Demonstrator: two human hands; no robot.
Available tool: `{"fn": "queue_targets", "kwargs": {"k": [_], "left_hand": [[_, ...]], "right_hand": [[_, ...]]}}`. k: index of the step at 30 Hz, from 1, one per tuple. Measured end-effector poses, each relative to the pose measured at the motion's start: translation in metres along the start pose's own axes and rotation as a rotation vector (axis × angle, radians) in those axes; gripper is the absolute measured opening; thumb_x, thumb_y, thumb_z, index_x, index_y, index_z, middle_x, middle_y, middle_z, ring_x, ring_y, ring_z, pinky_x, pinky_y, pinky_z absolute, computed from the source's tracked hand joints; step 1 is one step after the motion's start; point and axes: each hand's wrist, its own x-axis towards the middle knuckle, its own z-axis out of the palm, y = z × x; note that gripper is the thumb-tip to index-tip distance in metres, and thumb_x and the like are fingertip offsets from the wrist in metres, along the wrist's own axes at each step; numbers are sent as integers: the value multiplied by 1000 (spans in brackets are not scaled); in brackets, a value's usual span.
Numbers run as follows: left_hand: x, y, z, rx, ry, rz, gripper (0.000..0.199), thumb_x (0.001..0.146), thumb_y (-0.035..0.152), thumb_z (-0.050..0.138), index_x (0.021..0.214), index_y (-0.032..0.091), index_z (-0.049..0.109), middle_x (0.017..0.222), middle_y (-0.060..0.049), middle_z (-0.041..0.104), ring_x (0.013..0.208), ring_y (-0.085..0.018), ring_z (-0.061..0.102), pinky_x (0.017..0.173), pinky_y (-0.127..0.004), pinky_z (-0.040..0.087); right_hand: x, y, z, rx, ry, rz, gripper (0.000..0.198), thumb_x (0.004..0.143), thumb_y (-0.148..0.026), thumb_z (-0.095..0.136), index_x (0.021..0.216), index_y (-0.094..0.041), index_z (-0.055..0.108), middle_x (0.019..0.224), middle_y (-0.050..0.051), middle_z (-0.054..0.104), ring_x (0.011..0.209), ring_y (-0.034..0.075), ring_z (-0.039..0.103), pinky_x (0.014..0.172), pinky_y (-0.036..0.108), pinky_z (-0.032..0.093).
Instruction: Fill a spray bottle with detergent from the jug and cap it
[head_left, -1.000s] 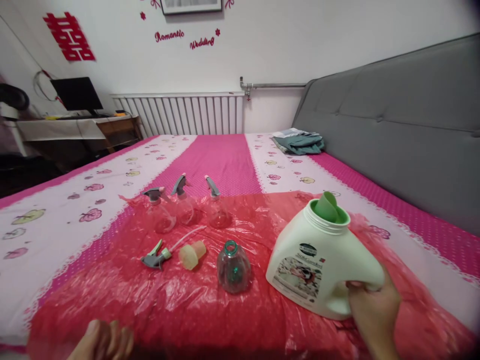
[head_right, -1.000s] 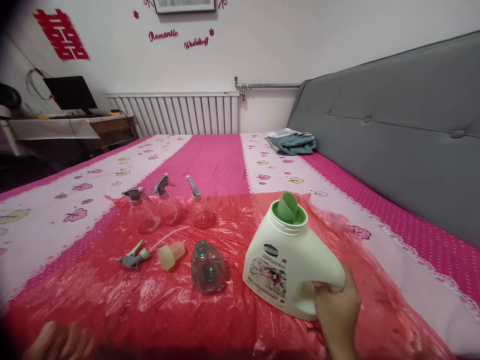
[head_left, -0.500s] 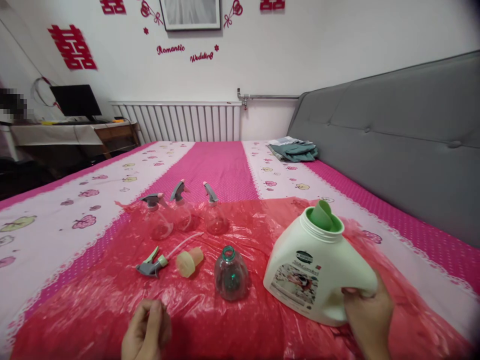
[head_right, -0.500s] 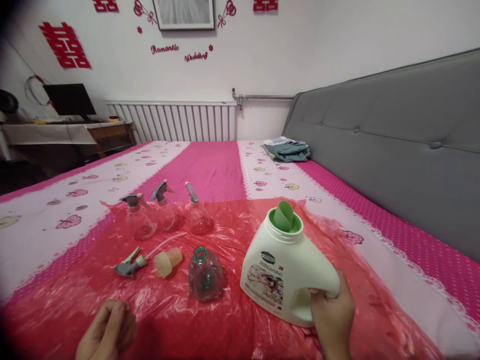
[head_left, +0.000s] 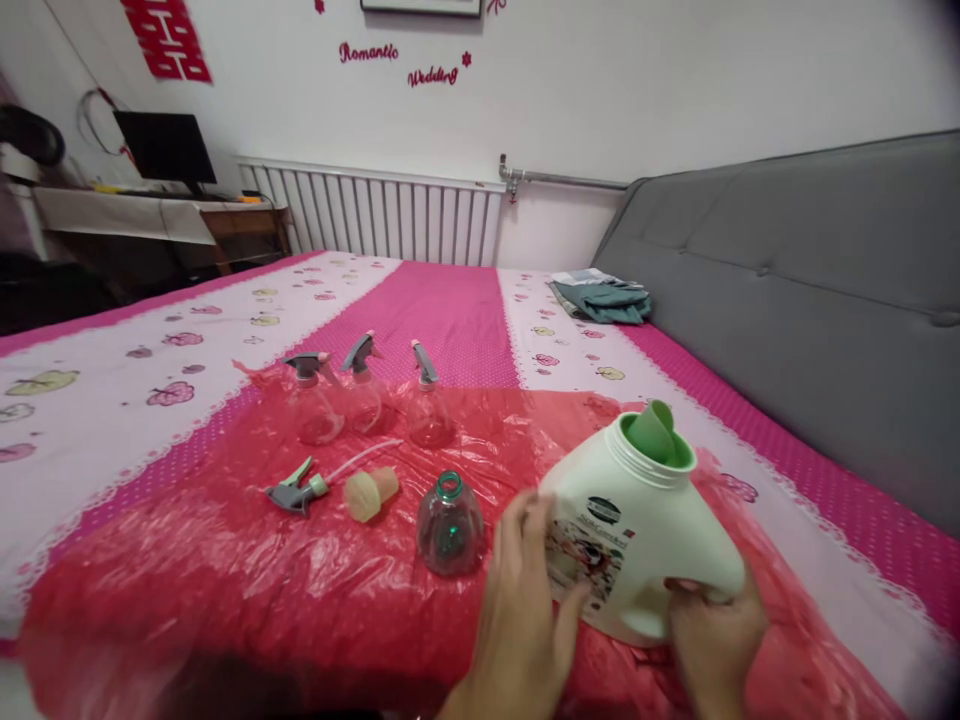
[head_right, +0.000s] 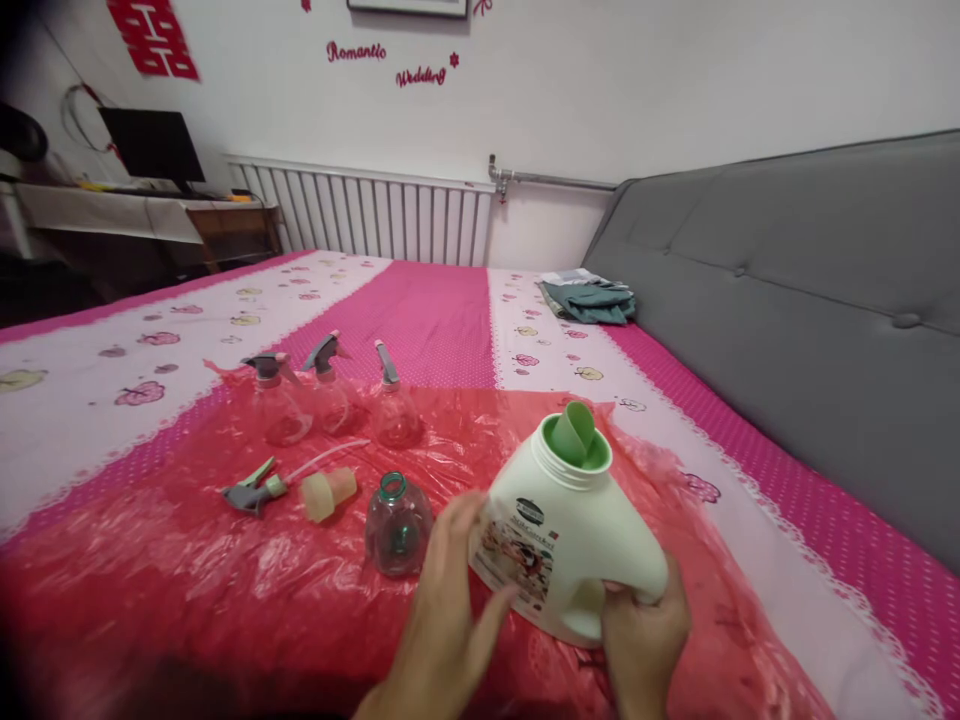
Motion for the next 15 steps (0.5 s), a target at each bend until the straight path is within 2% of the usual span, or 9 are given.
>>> {"fn": "queue_targets", "kwargs": {"k": [2, 3, 5, 7, 10, 12, 14, 15], "left_hand": [[34, 8, -2, -27, 13, -106, 86, 80, 14, 79, 158, 22, 43, 163, -19, 48, 154, -41, 41, 127, -65, 33], [50, 11, -4, -53, -26, -141, 93, 74, 15, 86, 157, 22, 45, 162, -19, 49, 153, -43, 41, 127, -66, 31], [74, 17, -9, -149, -161, -136, 101, 63, 21, 98, 152, 23, 51, 155, -18, 57, 146, -45, 48, 123, -65, 36], [90, 20, -13, -252, -285, -64, 101, 58, 28, 102, 148, 23, 56, 144, -16, 65, 137, -44, 56, 118, -62, 42], [101, 20, -16, -303, -322, 10, 95, 57, 36, 103, 142, 24, 62, 134, -13, 71, 129, -42, 61, 113, -58, 46], [102, 17, -16, -314, -308, 6, 93, 56, 39, 103, 140, 23, 65, 130, -12, 73, 125, -40, 63, 110, -55, 49], [101, 15, -16, -333, -306, -12, 94, 56, 40, 104, 140, 23, 65, 129, -12, 73, 122, -39, 65, 107, -51, 51], [99, 14, -17, -337, -310, -18, 94, 55, 40, 104, 140, 23, 65, 128, -12, 74, 121, -39, 66, 105, -50, 52]], "right_hand": [[0, 2, 0, 11, -2, -4, 25, 62, -33, 65, 82, -18, 67, 67, 1, 64, 62, 21, 56, 62, 33, 45], [0, 3, 1, 17, -5, -4, 26, 62, -33, 65, 82, -17, 68, 69, 2, 66, 63, 22, 57, 63, 33, 45], [1, 7, 1, 24, -17, 3, 28, 62, -33, 65, 85, -17, 69, 72, 3, 68, 66, 23, 59, 63, 33, 46], [2, 8, 1, 23, -32, 10, 31, 64, -35, 67, 89, -17, 69, 76, 4, 69, 69, 24, 61, 64, 34, 47], [0, 5, -4, -6, -58, 18, 40, 69, -41, 71, 100, -15, 72, 86, 7, 72, 76, 27, 64, 69, 37, 50], [-9, 3, -9, -38, -39, -2, 57, 73, -47, 75, 118, -12, 72, 104, 14, 72, 91, 33, 65, 81, 45, 53], [-28, 6, -15, -40, 49, -51, 74, 77, -53, 77, 136, -9, 67, 125, 21, 66, 110, 40, 63, 97, 56, 51], [-41, 10, -18, 4, 133, -61, 71, 81, -52, 77, 137, -9, 67, 128, 22, 65, 114, 41, 64, 102, 58, 50]]}}
